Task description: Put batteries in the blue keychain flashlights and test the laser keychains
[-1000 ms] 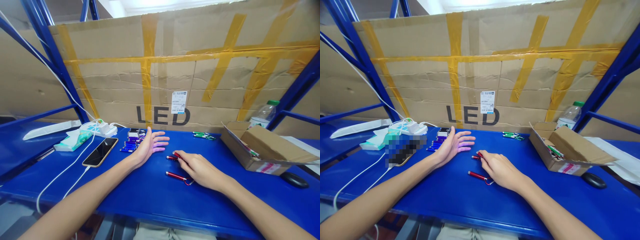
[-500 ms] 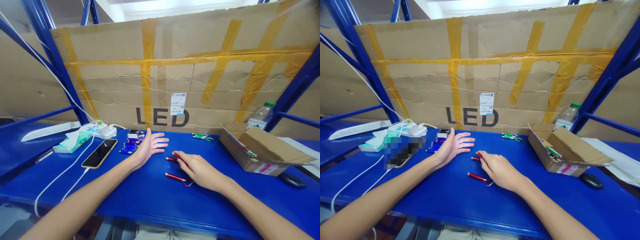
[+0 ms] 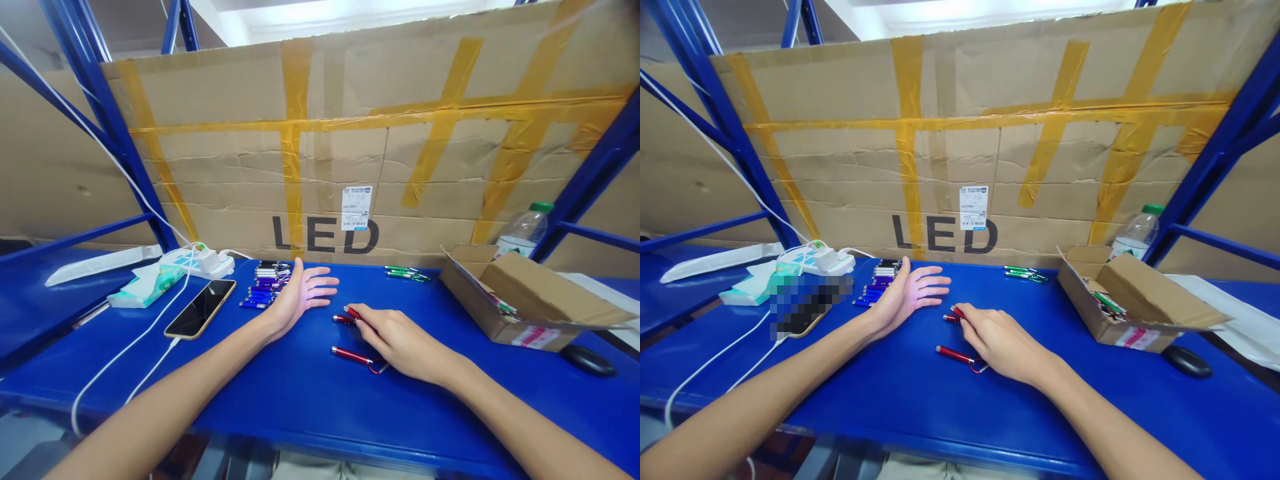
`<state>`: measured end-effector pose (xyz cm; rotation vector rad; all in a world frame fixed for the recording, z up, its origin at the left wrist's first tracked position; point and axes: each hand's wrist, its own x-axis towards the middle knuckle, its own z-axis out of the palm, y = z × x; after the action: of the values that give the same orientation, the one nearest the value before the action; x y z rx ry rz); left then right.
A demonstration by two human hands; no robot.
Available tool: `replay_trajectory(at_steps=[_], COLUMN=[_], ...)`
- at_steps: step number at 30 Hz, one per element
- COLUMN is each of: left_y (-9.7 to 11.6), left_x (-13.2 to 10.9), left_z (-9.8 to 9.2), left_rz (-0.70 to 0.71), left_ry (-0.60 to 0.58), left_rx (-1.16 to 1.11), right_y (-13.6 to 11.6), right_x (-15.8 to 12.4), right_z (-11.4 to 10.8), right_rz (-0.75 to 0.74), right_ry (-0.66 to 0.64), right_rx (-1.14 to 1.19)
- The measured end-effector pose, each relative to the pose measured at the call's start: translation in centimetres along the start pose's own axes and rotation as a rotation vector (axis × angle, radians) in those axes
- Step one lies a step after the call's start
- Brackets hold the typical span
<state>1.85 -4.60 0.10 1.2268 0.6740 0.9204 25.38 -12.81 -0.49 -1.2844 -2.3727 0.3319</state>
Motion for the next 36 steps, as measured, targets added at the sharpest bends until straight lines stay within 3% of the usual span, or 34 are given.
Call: replay_trajectory(at_steps=[16,24,32,36], left_y=[-0.1,0.0,-0.2,-0.1], left_x=[0.1,0.1,0.1,0.1], left_z=[-0.2,-0.1,-0.1,-0.1], left_rz=[0.006,0.02,0.032,0.034], left_ry=[0.006,0.016,0.02,0.03], left_rx=[0.023,0.037,0.067,0.056], right_y=[-0.7,0.7,1.9,1.7], right_x=[0.1,0.3,0.8,0.8], right_z=[-0.2,0.2,1.0,1.0], right_rz=[0.017,0.0,-0.054,0.015], right_ry=[-0.132,0.072,-0.012,0.079], right_rx=[-0.002,-0.075,-0.185,-0.092])
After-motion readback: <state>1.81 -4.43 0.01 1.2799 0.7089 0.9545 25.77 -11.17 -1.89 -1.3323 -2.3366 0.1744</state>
